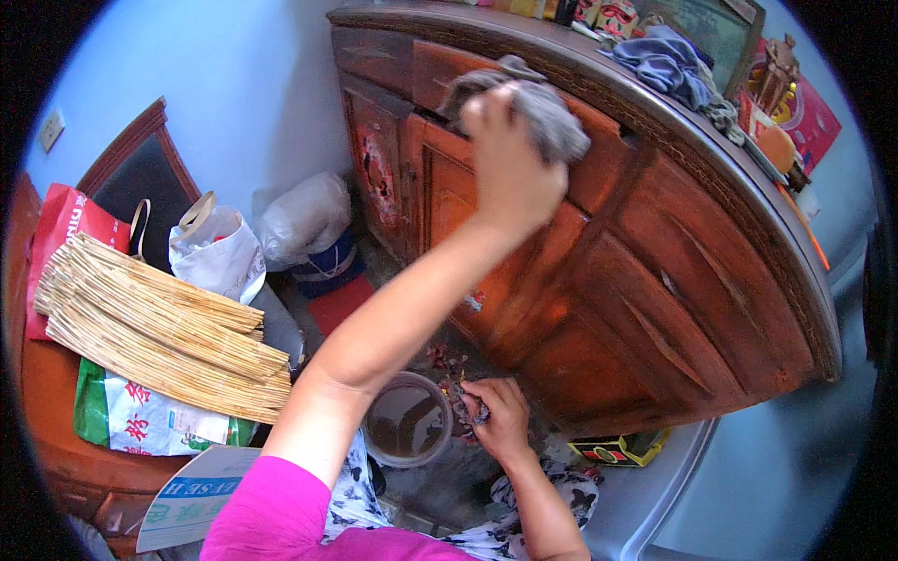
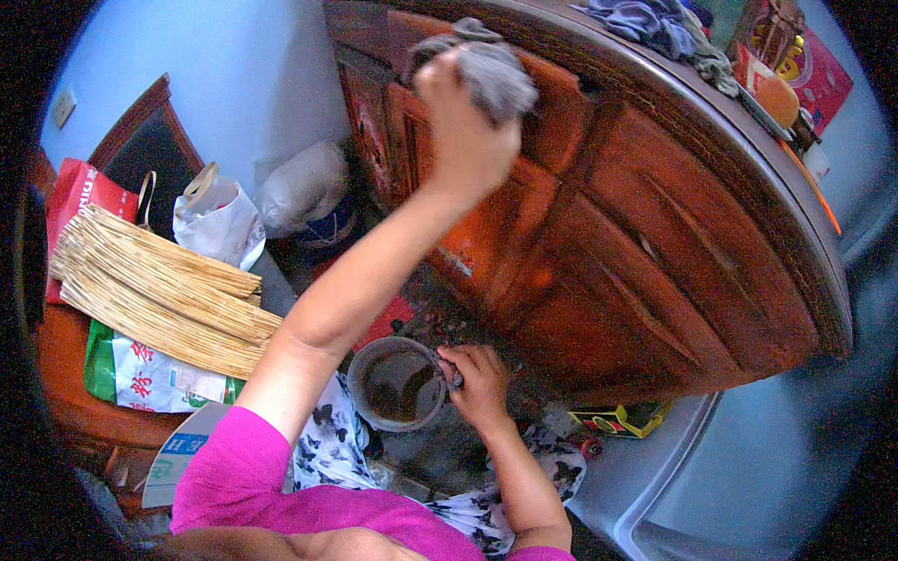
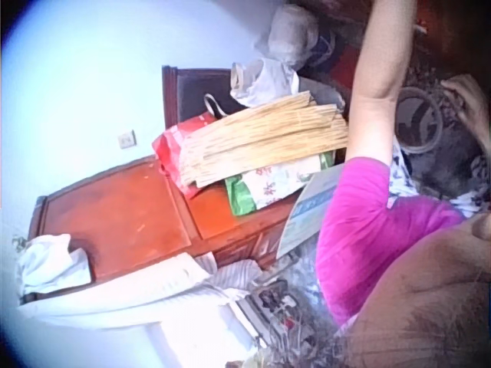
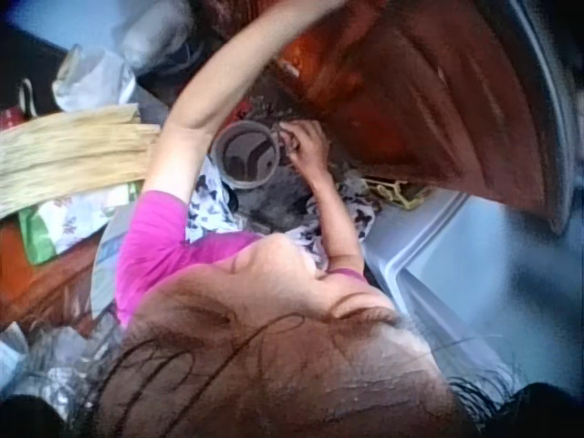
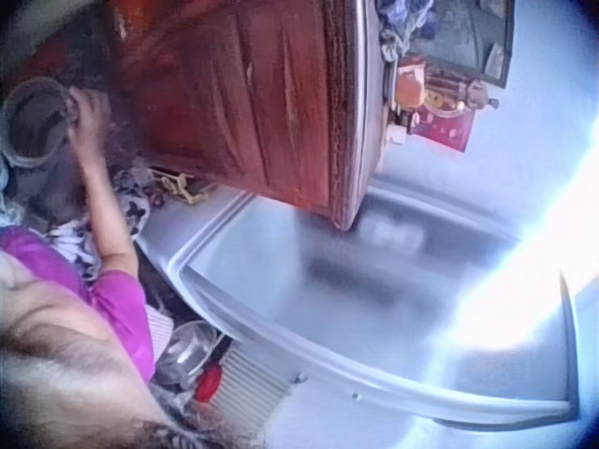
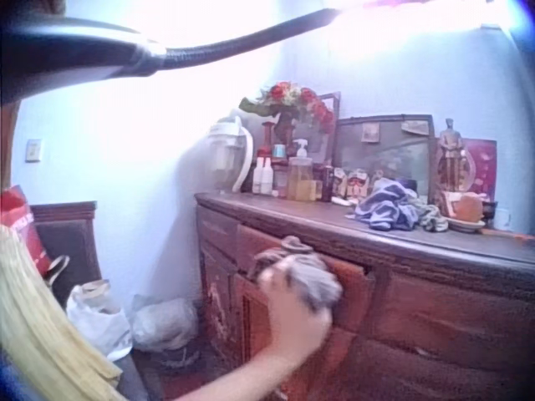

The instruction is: The person scrubs the front of a wooden cabinet using a steel wool pad in the right hand and a cloth in the left hand. They repeatedly wipe the cabinet doors and drawer fronts, occasionally dipping the cloth into a nearby bucket of water.

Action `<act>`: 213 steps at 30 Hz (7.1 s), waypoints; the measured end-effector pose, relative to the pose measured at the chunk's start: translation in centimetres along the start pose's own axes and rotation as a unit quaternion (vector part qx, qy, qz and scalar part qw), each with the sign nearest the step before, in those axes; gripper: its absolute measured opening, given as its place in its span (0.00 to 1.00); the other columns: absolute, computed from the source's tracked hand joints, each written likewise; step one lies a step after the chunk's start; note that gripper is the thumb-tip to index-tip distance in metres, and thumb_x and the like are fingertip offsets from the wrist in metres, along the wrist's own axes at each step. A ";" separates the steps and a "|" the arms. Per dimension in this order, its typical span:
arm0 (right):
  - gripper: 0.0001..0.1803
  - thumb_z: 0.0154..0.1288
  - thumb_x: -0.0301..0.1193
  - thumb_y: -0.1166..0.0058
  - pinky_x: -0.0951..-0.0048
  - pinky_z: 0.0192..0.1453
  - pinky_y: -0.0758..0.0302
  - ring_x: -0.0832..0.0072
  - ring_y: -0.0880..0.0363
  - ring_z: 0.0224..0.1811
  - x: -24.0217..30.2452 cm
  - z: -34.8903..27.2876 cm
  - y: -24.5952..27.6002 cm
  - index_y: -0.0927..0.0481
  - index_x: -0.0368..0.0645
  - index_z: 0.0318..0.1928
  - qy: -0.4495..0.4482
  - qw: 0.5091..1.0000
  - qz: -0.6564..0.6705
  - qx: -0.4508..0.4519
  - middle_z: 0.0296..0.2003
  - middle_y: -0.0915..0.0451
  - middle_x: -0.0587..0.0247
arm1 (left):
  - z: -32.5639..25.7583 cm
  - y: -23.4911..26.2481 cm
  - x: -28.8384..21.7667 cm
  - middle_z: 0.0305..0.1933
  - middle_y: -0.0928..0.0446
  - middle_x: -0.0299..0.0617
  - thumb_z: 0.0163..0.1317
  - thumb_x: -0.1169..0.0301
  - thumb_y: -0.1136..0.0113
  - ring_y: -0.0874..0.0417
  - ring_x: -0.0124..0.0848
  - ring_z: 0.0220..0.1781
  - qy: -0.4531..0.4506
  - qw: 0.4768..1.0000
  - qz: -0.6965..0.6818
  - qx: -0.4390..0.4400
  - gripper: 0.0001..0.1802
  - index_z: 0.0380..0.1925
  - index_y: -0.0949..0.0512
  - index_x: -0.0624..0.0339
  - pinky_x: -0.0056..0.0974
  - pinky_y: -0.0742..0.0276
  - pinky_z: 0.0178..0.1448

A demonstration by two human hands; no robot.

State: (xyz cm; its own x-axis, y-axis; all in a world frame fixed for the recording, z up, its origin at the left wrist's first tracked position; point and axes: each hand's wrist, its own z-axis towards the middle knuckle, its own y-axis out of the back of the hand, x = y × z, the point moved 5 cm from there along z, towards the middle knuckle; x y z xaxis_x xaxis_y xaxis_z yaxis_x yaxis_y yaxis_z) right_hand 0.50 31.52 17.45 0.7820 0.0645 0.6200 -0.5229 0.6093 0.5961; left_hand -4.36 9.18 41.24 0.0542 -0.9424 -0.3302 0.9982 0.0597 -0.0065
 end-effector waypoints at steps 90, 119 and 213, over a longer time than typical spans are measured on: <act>0.23 0.57 0.23 0.28 0.55 0.54 0.20 0.56 0.17 0.50 -1.8 -0.7 -3.2 0.12 0.55 0.54 -0.012 0.997 -0.010 0.081 0.47 0.14 0.64 | 8.2 -0.1 25.7 0.63 0.20 0.58 0.71 0.70 0.41 0.21 0.47 0.68 0.181 0.977 0.025 0.113 0.18 0.58 0.19 0.63 0.51 0.26 0.73; 0.29 0.55 0.18 0.39 0.60 0.66 0.22 0.61 0.22 0.61 10.1 32.6 12.3 0.14 0.54 0.58 0.335 0.771 -0.537 -0.070 0.54 0.17 0.69 | -28.8 16.5 8.5 0.54 0.16 0.35 0.82 0.59 0.41 0.18 0.27 0.54 0.717 0.584 -0.379 -0.034 0.17 0.59 0.19 0.59 0.39 0.22 0.60; 0.30 0.42 0.20 0.33 0.58 0.60 0.36 0.65 0.21 0.56 11.1 38.5 11.1 0.09 0.65 0.48 0.305 0.747 -0.586 -0.078 0.46 0.17 0.74 | -26.9 17.5 7.9 0.58 0.16 0.37 0.81 0.55 0.42 0.15 0.32 0.58 0.769 0.463 -0.434 -0.075 0.21 0.65 0.21 0.54 0.42 0.20 0.63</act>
State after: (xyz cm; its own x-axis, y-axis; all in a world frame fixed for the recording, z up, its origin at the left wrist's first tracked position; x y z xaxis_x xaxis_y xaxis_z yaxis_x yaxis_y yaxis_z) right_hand -9.66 8.57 50.55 0.7063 -0.2667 -0.6558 0.6499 0.6117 0.4511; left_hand 12.85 11.63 13.08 -0.5628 0.7101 -0.4232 0.6082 0.0090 -0.7937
